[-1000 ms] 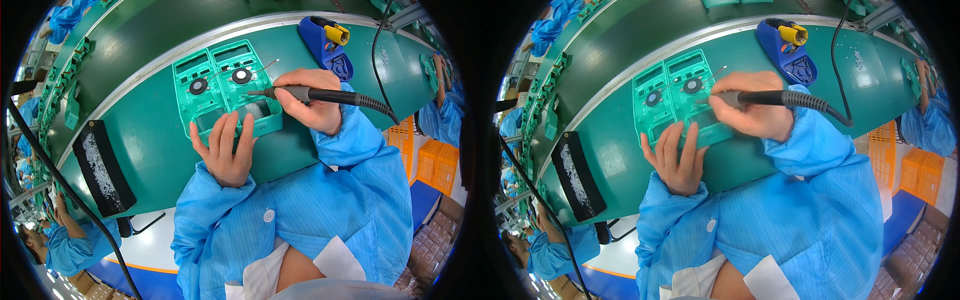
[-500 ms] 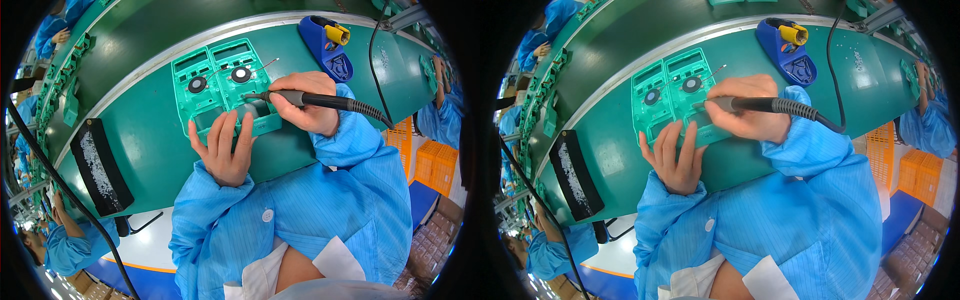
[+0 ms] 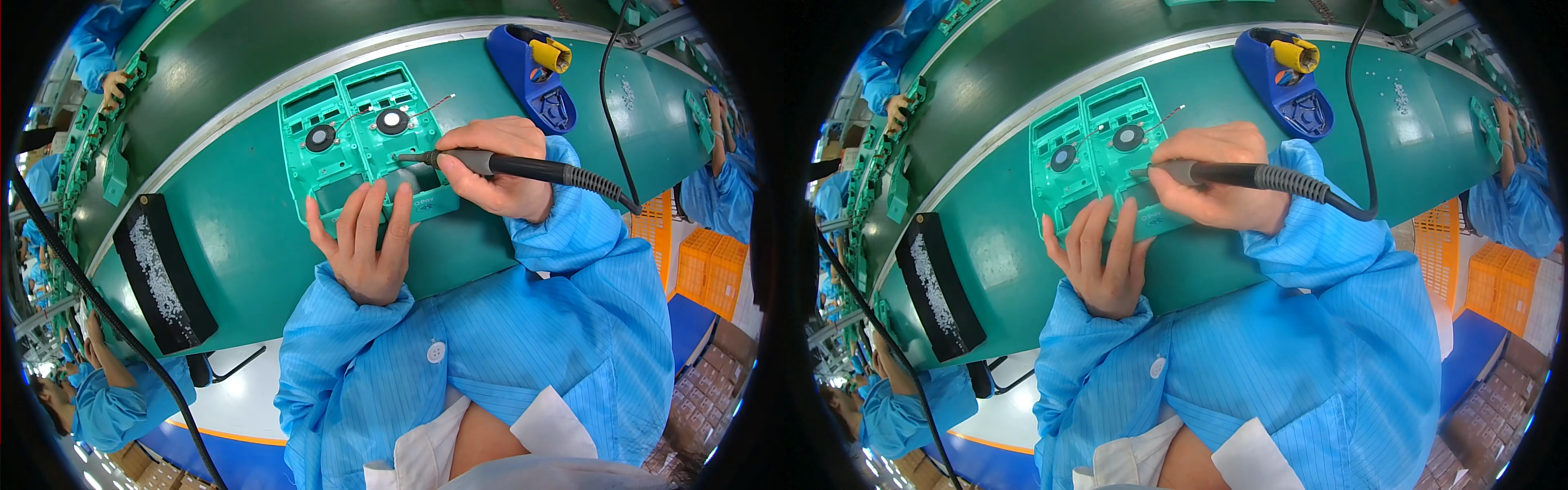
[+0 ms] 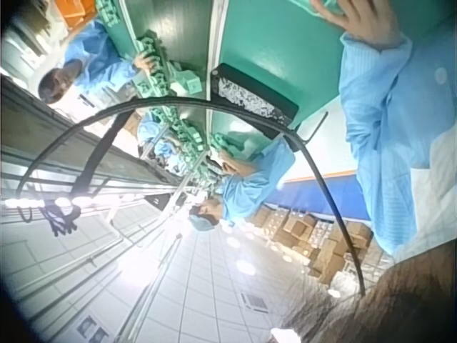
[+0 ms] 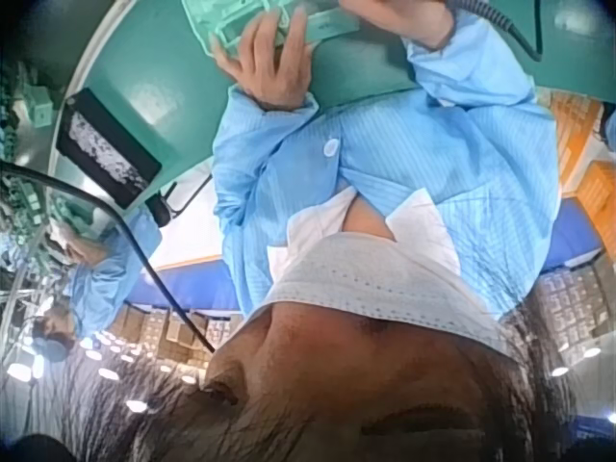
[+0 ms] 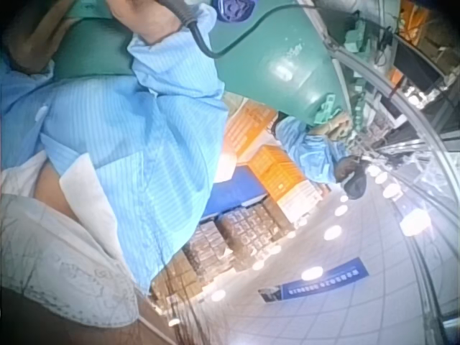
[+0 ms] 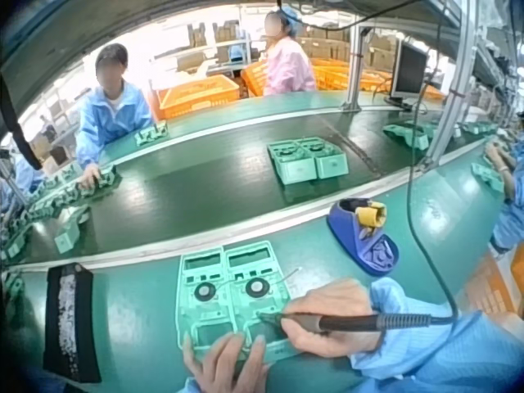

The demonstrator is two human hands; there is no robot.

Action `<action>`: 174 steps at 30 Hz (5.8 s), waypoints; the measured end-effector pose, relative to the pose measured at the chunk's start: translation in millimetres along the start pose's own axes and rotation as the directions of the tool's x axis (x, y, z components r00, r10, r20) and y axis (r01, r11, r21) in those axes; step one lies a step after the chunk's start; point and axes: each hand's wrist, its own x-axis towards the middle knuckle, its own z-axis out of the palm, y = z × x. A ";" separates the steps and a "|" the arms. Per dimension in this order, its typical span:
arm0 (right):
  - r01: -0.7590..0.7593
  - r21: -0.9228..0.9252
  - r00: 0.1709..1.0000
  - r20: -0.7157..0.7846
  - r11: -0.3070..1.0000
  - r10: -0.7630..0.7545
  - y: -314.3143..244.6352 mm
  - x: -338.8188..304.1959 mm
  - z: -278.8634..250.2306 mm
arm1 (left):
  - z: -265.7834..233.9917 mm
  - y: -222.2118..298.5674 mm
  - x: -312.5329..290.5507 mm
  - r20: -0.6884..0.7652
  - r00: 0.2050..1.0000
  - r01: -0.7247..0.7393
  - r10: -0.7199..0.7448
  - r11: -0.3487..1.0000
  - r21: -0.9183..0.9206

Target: The person solders electronic components inside green plastic housings on an assembly line using a soldering iron and soldering wire.

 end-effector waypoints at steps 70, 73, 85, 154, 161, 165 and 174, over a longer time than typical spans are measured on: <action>-0.257 0.125 0.941 0.260 0.958 0.218 -23.5 35.5 50.4 | -15.6 -28.0 -28.5 -0.102 0.979 0.183 -0.178 0.982 0.039; -0.195 0.076 0.945 0.284 0.978 0.166 -23.1 36.5 48.8 | -15.4 -28.0 -29.7 -0.104 0.978 0.184 -0.180 0.982 0.032; -0.117 0.033 0.959 0.265 0.993 0.105 -24.2 37.8 52.0 | -17.6 -30.3 -31.1 -0.069 0.985 0.161 -0.157 0.985 0.057; 0.054 -0.031 0.982 0.185 0.998 -0.048 -32.6 37.3 36.2 | -19.6 -30.8 -31.6 -0.062 0.987 0.149 -0.147 0.988 0.029; -0.077 -0.060 0.992 0.092 0.995 0.082 -29.9 28.2 3.4 | -25.4 -26.4 -29.1 -0.031 0.989 0.144 -0.142 0.988 0.055; -0.131 -0.055 0.991 -0.017 0.990 0.131 -21.3 13.7 -15.1 | -39.6 -17.4 -18.6 0.064 0.985 0.157 -0.162 0.984 0.080; -0.105 0.075 0.985 -0.127 0.992 0.114 -0.9 -9.2 -35.4 | -39.1 2.2 32.7 0.334 0.933 0.096 -0.135 0.987 0.131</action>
